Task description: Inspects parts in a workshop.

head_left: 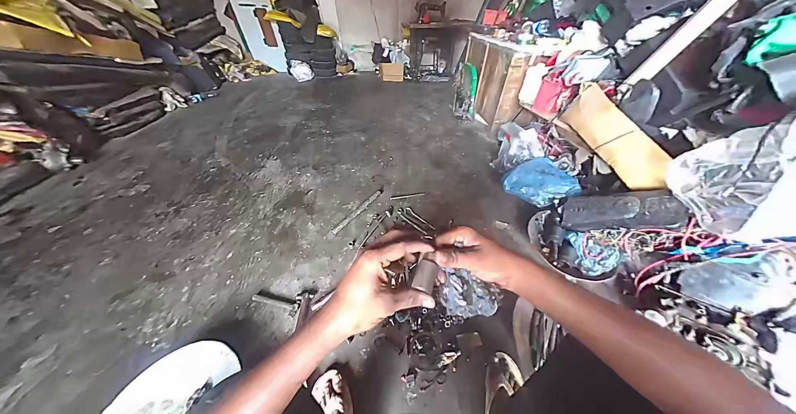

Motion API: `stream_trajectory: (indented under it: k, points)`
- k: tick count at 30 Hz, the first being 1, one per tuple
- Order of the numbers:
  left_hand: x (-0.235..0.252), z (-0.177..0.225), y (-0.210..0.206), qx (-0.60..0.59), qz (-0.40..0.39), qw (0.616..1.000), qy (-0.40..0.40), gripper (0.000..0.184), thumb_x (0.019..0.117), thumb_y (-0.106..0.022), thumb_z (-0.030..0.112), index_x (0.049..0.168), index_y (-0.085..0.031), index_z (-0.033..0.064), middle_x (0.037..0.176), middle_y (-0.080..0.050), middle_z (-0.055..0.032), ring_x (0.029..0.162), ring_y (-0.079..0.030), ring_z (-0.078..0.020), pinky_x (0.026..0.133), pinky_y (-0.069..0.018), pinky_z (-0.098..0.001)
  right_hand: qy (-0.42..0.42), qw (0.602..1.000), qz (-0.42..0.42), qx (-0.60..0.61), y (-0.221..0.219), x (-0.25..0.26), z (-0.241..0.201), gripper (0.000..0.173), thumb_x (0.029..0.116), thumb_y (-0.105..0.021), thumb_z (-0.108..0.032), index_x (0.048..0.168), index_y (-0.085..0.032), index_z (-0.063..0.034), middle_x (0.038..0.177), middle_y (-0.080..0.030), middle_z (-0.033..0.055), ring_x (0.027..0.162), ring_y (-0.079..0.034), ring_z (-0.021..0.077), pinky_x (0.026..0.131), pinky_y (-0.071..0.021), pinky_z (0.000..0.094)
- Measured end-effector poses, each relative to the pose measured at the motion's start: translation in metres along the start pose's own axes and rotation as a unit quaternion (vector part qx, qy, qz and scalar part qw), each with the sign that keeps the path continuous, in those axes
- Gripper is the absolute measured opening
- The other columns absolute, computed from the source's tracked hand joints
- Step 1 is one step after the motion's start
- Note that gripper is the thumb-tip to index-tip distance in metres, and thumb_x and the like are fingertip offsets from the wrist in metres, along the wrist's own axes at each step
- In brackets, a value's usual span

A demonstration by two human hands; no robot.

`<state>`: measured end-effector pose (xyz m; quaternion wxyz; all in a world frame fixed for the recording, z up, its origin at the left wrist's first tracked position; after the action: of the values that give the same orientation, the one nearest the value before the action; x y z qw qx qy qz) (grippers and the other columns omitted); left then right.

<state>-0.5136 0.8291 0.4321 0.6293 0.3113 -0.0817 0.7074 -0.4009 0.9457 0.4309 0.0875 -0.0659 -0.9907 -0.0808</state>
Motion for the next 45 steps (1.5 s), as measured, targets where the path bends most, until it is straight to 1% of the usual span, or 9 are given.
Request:
stream_trajectory:
  k: [4, 9, 14, 19, 24, 32, 36, 42, 45]
  points:
    - [0.003, -0.016, -0.005, 0.001, 0.041, 0.999, -0.011, 0.06, 0.0704, -0.095, 0.015, 0.122, -0.066, 0.0025, 0.132, -0.066, -0.0116, 0.123, -0.063, -0.0246, 0.104, -0.0572, -0.0419, -0.142, 0.962, 0.208, 0.108, 0.012, -0.014, 0.021, 0.034, 0.1064, -0.053, -0.036, 0.105, -0.071, -0.007, 0.09, -0.072, 0.0026, 0.082, -0.07, 0.0109, 0.077, -0.0613, 0.0301]
    - [0.0, -0.033, 0.004, 0.17, 0.138, 0.974, 0.053, 0.055, 0.0706, -0.09, 0.014, 0.119, -0.066, 0.0076, 0.114, -0.074, 0.0011, 0.104, -0.071, -0.0083, 0.095, -0.0613, -0.0323, -0.263, 0.783, 0.494, 0.27, 0.03, -0.018, 0.062, 0.056, 0.1048, -0.042, -0.058, 0.14, -0.053, -0.0146, 0.121, -0.067, 0.0116, 0.108, -0.068, 0.0249, 0.086, -0.0585, 0.0486]
    - [0.007, -0.042, 0.018, 0.346, 0.159, 0.92, 0.096, 0.049, 0.0683, -0.083, 0.023, 0.114, -0.072, 0.0117, 0.104, -0.077, -0.0033, 0.094, -0.074, -0.0146, 0.081, -0.0624, -0.039, -0.139, 0.901, 0.377, 0.165, -0.004, 0.013, 0.052, 0.049, 0.1104, -0.04, -0.038, 0.15, -0.044, -0.0087, 0.137, -0.059, 0.0113, 0.124, -0.06, 0.02, 0.102, -0.0544, 0.0422]
    - [0.009, -0.056, 0.035, 0.442, 0.125, 0.883, 0.095, 0.04, 0.0662, -0.073, 0.01, 0.106, -0.072, 0.0076, 0.091, -0.075, -0.0084, 0.08, -0.074, -0.0263, 0.068, -0.0609, -0.0486, -0.087, 0.973, 0.185, -0.104, -0.013, 0.034, 0.042, 0.082, 0.0985, -0.066, -0.027, 0.164, -0.021, -0.0059, 0.163, -0.037, 0.0129, 0.145, -0.043, 0.0137, 0.119, -0.0409, 0.0304]
    - [0.008, -0.055, 0.028, 0.476, 0.093, 0.874, 0.011, 0.028, 0.0714, -0.074, 0.017, 0.096, -0.068, 0.0044, 0.079, -0.07, -0.0106, 0.073, -0.071, -0.0284, 0.066, -0.059, -0.0464, -0.076, 0.938, 0.214, -0.262, -0.007, 0.043, 0.049, 0.08, 0.0828, -0.085, -0.034, 0.146, -0.051, 0.0006, 0.126, -0.07, 0.008, 0.116, -0.066, 0.0065, 0.103, -0.0542, 0.0262]
    - [0.0, -0.051, 0.044, 0.25, 0.15, 0.956, 0.032, 0.047, 0.0693, -0.088, 0.034, 0.105, -0.073, 0.0085, 0.098, -0.077, 0.0018, 0.092, -0.073, -0.0045, 0.083, -0.0633, -0.0278, -0.045, 0.962, 0.264, 0.05, 0.004, 0.056, 0.052, 0.021, 0.0874, -0.079, -0.01, 0.106, -0.071, -0.0051, 0.094, -0.075, 0.0011, 0.088, -0.072, 0.0071, 0.084, -0.0617, 0.0257]
    - [0.001, -0.048, 0.05, 0.147, 0.161, 0.976, 0.009, 0.055, 0.0671, -0.096, 0.03, 0.109, -0.071, 0.0051, 0.105, -0.077, -0.0021, 0.098, -0.074, -0.0114, 0.088, -0.0645, -0.0336, -0.071, 0.918, 0.287, 0.263, 0.0, 0.054, 0.058, 0.012, 0.0921, -0.072, -0.007, 0.104, -0.069, -0.0065, 0.089, -0.074, 0.0023, 0.081, -0.071, 0.0085, 0.077, -0.0619, 0.0263]
    - [-0.005, -0.044, 0.027, 0.412, 0.093, 0.906, 0.007, 0.024, 0.0832, -0.065, 0.014, 0.105, -0.068, 0.0046, 0.094, -0.074, -0.0107, 0.086, -0.073, -0.021, 0.076, -0.0605, -0.0339, -0.065, 0.931, 0.231, -0.274, -0.013, 0.054, 0.042, 0.055, 0.0796, -0.085, -0.038, 0.12, -0.069, -0.0042, 0.103, -0.074, 0.0012, 0.098, -0.069, 0.0038, 0.09, -0.0574, 0.0247]
    - [-0.007, -0.042, 0.029, 0.394, 0.108, 0.913, -0.001, 0.027, 0.0811, -0.068, 0.019, 0.105, -0.069, 0.0057, 0.095, -0.075, -0.009, 0.088, -0.073, -0.0171, 0.077, -0.06, -0.0316, -0.078, 0.949, 0.201, -0.232, -0.009, 0.056, 0.038, 0.046, 0.0792, -0.087, -0.034, 0.114, -0.071, -0.0082, 0.098, -0.074, -0.0014, 0.094, -0.069, 0.0028, 0.086, -0.0588, 0.0243]
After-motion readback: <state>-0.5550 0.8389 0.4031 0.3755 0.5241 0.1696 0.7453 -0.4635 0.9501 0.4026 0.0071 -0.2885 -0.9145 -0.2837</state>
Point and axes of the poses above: each hand's wrist, its own x-axis towards the middle knuckle, its own y-axis out of the back of the hand, z = x × y, the point moved 7 cm from there along x, towards the middle knuckle
